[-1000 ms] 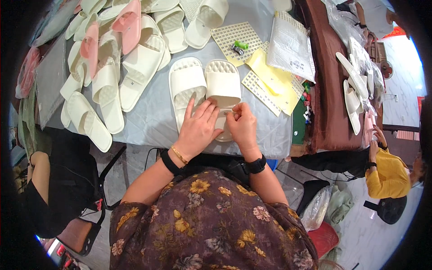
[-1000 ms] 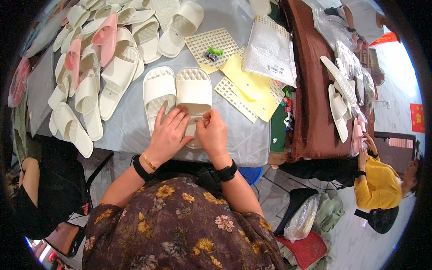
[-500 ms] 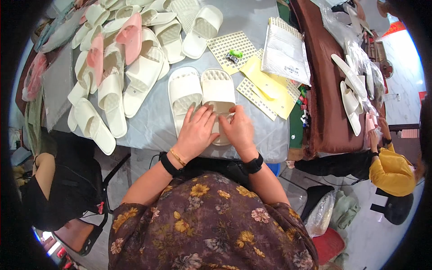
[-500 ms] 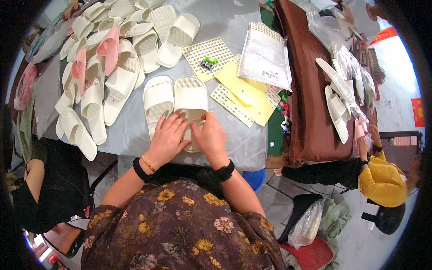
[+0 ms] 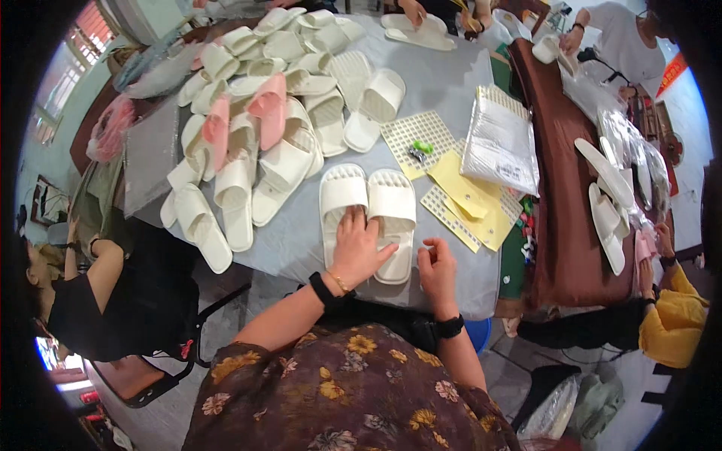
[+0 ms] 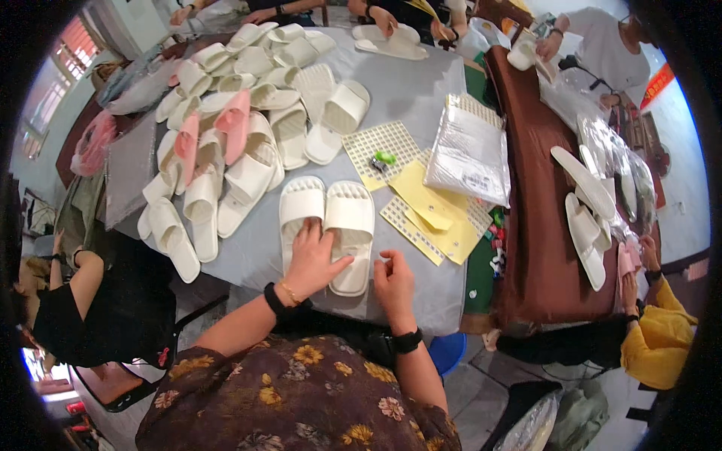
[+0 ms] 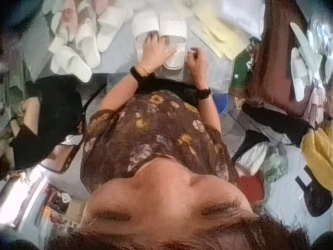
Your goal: Inspecting and pairing slippers at a factory production table.
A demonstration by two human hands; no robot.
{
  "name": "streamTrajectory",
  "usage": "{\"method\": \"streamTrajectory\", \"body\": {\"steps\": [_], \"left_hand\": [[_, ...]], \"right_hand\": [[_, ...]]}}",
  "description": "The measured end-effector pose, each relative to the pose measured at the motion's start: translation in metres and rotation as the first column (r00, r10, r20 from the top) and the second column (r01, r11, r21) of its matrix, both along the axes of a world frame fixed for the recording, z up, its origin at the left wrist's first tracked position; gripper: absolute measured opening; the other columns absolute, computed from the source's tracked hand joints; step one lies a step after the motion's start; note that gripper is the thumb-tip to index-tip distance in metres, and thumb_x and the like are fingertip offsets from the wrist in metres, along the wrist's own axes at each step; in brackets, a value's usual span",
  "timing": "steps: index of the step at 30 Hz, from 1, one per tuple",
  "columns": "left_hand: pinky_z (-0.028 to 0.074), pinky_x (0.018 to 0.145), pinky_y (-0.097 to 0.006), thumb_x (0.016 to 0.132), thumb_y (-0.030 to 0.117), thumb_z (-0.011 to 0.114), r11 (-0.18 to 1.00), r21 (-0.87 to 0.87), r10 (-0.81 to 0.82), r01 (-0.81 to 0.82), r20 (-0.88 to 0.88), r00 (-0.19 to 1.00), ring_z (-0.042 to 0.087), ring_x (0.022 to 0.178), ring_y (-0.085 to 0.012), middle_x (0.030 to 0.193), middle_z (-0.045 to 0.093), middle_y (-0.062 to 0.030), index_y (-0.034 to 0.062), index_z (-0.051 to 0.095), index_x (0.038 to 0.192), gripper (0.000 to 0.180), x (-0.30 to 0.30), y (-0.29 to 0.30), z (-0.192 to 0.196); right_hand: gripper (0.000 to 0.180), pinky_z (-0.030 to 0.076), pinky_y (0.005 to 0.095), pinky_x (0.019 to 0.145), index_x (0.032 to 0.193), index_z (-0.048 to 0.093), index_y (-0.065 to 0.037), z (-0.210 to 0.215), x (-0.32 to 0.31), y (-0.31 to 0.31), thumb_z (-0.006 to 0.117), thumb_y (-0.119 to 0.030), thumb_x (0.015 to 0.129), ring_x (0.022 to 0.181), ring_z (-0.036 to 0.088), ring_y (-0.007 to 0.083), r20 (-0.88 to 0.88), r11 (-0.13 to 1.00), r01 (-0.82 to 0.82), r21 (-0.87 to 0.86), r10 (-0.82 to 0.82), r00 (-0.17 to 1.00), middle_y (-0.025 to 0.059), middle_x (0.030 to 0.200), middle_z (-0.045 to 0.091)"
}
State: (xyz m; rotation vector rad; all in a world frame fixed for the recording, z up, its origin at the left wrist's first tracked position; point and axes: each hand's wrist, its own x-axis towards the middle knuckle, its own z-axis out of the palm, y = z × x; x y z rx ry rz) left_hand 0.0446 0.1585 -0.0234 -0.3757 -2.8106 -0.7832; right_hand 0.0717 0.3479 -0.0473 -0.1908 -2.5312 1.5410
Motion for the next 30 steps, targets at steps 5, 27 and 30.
{"method": "streamTrajectory", "body": {"steps": [5,27,30], "left_hand": [[0.034,0.105,-0.052,0.078,0.037,0.075,0.999,0.054,0.005,-0.003,-0.036,0.999,0.040,0.129,-0.0466,0.134,0.045,-0.0347,-0.0109,0.058,0.104,0.057,-0.001,-0.004,-0.002],[0.023,0.116,-0.049,0.092,0.026,0.065,0.934,-0.207,0.226,-0.290,-0.286,0.931,0.029,0.142,-0.0392,0.150,0.040,-0.0200,0.0029,0.061,0.126,0.042,-0.094,-0.188,0.063],[0.023,0.116,-0.049,0.089,0.020,0.066,0.979,0.024,0.201,-0.201,-0.233,0.951,0.027,0.143,-0.0389,0.150,0.040,-0.0190,0.0032,0.062,0.120,0.036,-0.048,-0.144,0.047]], "right_hand": [[0.015,0.044,0.0319,0.053,0.101,0.063,-0.003,-0.007,0.003,0.006,0.065,-0.009,0.087,0.054,0.053,0.0158,-0.019,0.999,-0.001,-0.050,0.000,1.000,0.0077,0.061,0.055],[0.014,0.052,0.0380,0.075,0.094,0.066,0.000,0.118,-0.023,0.277,0.063,-0.009,0.084,0.084,0.064,0.0314,-0.521,0.735,0.665,0.129,-0.521,0.677,0.0162,0.089,0.066],[0.020,0.049,0.0438,0.087,0.096,0.068,-0.001,0.111,-0.026,0.371,0.065,-0.012,0.079,0.099,0.061,0.0346,-0.526,0.502,0.787,0.358,-0.588,0.615,0.0183,0.097,0.067]]}}
